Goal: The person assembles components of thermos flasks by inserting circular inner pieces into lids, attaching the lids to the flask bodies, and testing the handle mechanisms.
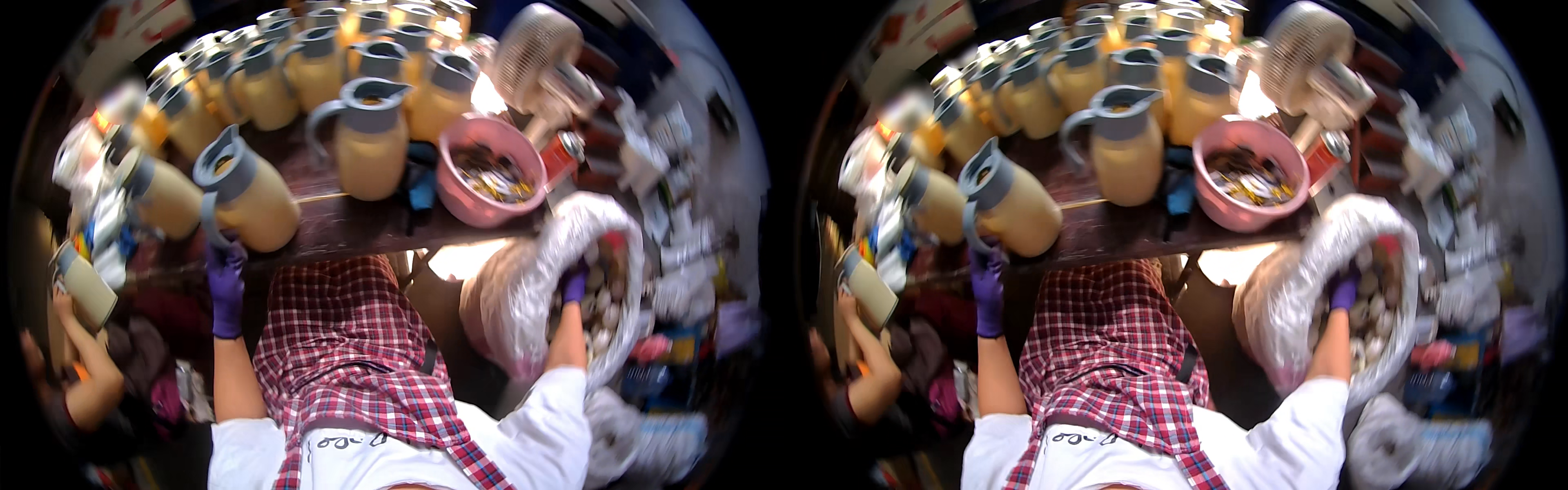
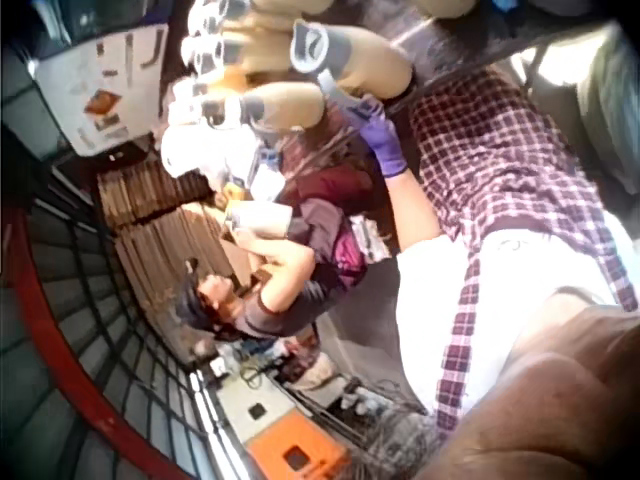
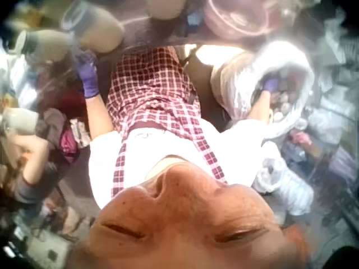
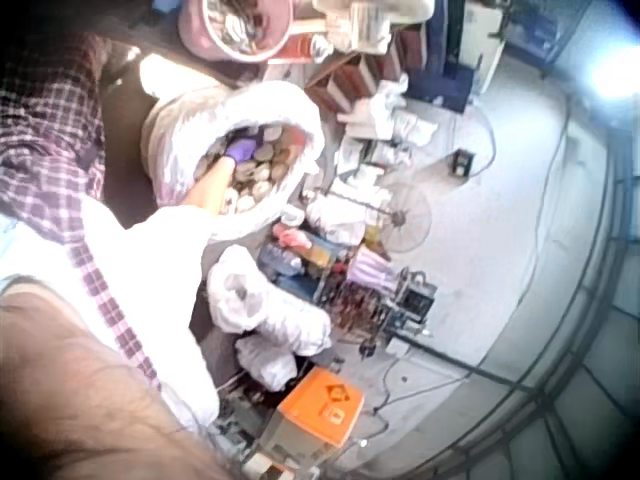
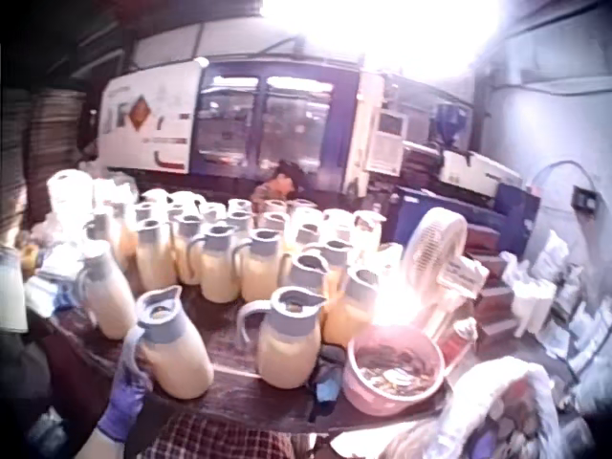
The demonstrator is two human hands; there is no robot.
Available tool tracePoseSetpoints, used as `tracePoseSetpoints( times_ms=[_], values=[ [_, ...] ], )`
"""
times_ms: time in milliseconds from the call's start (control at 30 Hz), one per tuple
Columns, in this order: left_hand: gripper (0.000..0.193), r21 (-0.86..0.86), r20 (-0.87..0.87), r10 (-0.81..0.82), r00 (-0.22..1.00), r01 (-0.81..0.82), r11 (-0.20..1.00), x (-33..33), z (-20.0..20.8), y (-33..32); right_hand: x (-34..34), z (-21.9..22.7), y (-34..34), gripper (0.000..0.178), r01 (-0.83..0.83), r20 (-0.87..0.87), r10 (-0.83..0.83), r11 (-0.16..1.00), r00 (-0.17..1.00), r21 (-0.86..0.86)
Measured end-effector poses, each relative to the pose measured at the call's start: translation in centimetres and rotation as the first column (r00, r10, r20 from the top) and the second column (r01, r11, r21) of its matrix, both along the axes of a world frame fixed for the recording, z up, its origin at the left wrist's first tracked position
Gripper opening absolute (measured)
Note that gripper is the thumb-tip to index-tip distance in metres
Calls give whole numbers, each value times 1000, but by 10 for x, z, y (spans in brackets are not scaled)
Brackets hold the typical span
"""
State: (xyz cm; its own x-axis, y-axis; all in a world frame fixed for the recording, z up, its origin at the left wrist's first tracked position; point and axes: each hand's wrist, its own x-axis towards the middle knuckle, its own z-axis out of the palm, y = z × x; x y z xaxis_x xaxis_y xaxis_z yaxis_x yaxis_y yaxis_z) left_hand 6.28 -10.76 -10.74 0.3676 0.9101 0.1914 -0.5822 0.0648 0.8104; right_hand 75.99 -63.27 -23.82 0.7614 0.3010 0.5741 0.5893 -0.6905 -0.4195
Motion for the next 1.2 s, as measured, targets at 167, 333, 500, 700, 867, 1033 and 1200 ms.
tracePoseSetpoints(
  times_ms=[167,333,500,700,867,1033,1200],
  values=[
    [44,627,-465,719,517,-381,680,-33,-14,-18,-20,55,18,52,128,16,-133,972,991,198],
    [49,380,-338,554,761,-428,820,-8,52,-53,-52,114,-19,54,57,-255,32,941,966,334],
    [48,410,-291,238,927,-104,906,-9,131,-102,-295,299,178,51,-511,-149,810,488,567,708],
    [43,55,-142,-325,935,335,941,-10,127,-152,-413,350,292,44,-847,-275,919,-105,-283,521],
    [26,-139,-374,-338,864,308,941,-13,114,-152,-418,335,296,51,-837,-331,872,-146,-360,527],
    [30,-215,-512,-429,744,373,903,1,100,-139,-412,307,295,47,-849,-159,905,-292,-394,440],
    [37,-133,-498,-329,802,304,943,22,125,-175,-401,285,273,40,-789,-616,783,325,-84,522]
  ],
)
